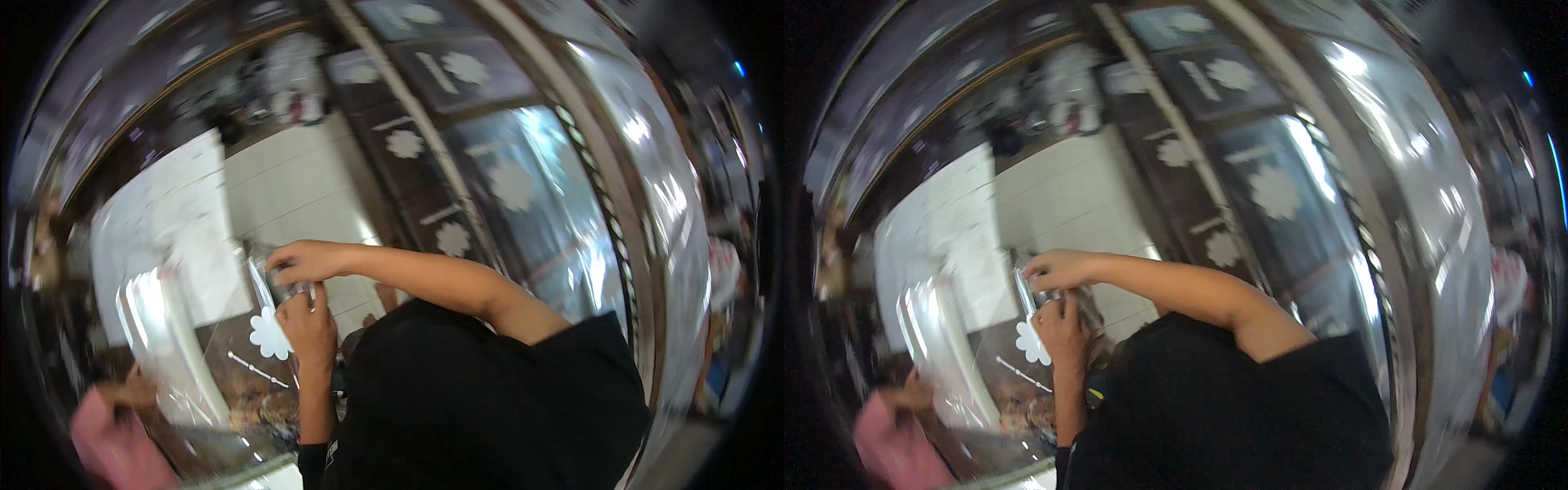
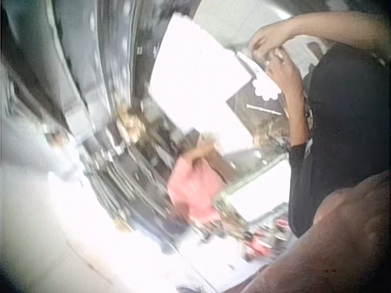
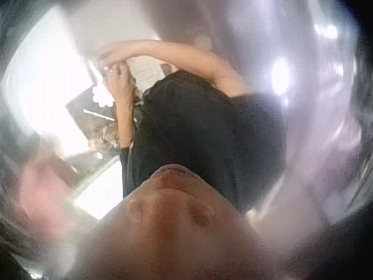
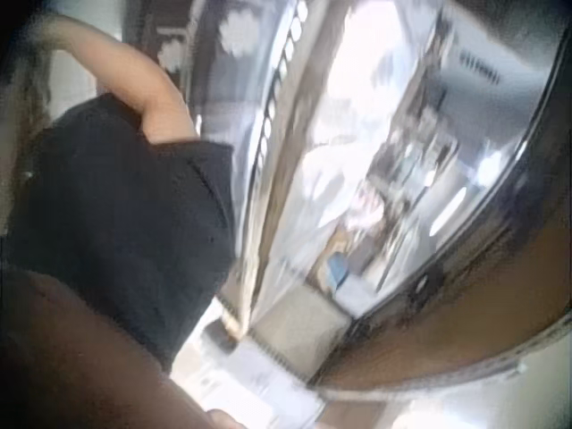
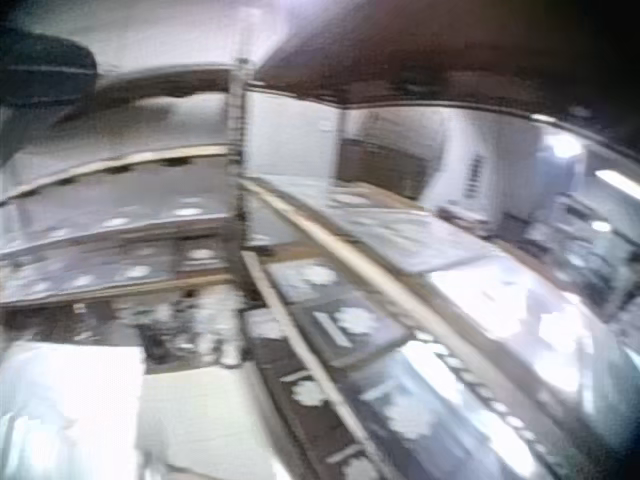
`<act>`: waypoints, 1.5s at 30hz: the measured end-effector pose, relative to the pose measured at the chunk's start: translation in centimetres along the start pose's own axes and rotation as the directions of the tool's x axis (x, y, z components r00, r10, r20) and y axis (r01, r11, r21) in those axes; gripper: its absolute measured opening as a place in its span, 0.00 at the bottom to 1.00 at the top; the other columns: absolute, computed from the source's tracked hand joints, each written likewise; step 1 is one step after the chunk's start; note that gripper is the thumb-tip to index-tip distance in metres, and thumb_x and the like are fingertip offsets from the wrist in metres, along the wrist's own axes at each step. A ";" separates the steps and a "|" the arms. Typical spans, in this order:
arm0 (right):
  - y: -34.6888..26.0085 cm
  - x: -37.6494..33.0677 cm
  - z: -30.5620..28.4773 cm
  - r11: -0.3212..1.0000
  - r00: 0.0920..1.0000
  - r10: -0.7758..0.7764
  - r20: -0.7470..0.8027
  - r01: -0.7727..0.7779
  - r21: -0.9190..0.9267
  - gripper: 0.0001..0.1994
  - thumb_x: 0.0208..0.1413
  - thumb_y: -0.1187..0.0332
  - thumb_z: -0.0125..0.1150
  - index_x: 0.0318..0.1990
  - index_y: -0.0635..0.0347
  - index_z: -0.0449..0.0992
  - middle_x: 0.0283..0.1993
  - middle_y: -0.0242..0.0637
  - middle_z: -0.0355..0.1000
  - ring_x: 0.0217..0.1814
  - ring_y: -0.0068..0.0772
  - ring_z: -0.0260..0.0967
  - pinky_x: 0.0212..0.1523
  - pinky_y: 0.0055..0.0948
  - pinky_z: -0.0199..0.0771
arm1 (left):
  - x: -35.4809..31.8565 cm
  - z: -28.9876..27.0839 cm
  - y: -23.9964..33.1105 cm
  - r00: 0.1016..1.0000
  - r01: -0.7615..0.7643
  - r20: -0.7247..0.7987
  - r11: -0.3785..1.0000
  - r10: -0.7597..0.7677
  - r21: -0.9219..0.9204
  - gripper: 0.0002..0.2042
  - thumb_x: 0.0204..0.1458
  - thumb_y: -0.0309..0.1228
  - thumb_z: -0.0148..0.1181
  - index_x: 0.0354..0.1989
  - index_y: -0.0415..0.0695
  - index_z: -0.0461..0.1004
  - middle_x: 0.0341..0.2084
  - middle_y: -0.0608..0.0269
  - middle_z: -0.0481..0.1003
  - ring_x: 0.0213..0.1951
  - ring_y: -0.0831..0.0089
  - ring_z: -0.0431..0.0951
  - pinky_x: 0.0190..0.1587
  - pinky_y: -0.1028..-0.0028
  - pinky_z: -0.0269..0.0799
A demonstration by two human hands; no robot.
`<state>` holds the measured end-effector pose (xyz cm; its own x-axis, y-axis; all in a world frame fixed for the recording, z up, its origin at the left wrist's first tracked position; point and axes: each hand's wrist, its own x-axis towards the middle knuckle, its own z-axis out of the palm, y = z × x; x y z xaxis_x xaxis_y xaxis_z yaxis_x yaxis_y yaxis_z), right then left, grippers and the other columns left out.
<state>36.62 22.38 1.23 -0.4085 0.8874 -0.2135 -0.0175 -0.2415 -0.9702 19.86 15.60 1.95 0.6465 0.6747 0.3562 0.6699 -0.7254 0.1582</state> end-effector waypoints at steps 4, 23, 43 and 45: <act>-1.4 -4.0 -3.6 0.990 0.987 0.014 -0.159 -0.037 -0.140 0.19 0.59 0.74 0.52 0.57 0.66 0.74 0.51 0.46 0.77 0.44 0.32 0.79 0.49 0.31 0.78 | 1.2 0.6 3.3 0.996 -0.081 0.021 0.986 0.085 -0.143 0.30 0.47 0.27 0.66 0.63 0.46 0.72 0.31 0.60 0.68 0.38 0.62 0.70 0.49 0.59 0.63; 8.5 -54.9 -24.9 0.958 0.018 -0.086 -0.996 0.275 -0.078 0.34 0.57 0.85 0.54 0.72 0.56 0.57 0.75 0.38 0.54 0.65 0.37 0.64 0.61 0.39 0.71 | -4.1 5.9 -1.7 0.949 0.203 0.293 0.939 -0.118 -0.278 0.18 0.53 0.28 0.65 0.53 0.39 0.76 0.36 0.54 0.72 0.42 0.55 0.73 0.48 0.59 0.65; 18.4 -63.8 -27.0 0.991 -0.494 0.129 -0.860 0.105 0.088 0.22 0.55 0.82 0.50 0.58 0.57 0.64 0.31 0.29 0.62 0.28 0.23 0.63 0.29 0.22 0.70 | -8.6 11.4 -1.6 0.823 0.351 0.558 0.868 -0.107 -0.351 0.15 0.56 0.28 0.60 0.50 0.34 0.77 0.40 0.42 0.77 0.43 0.43 0.77 0.48 0.52 0.70; 18.4 -63.2 -26.8 0.993 -0.518 0.114 -0.848 0.040 0.109 0.23 0.55 0.80 0.51 0.59 0.59 0.64 0.38 0.33 0.62 0.35 0.28 0.63 0.35 0.25 0.68 | -9.0 11.6 -1.8 0.812 0.369 0.570 0.866 -0.124 -0.338 0.15 0.56 0.28 0.60 0.50 0.33 0.77 0.41 0.41 0.77 0.44 0.43 0.77 0.49 0.52 0.71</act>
<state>86.56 -27.60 -6.21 0.9833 -0.1545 -0.0965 -0.1331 -0.2476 -0.9597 17.14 12.41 -12.23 0.6504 0.7154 -0.2552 0.6951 -0.4252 0.5796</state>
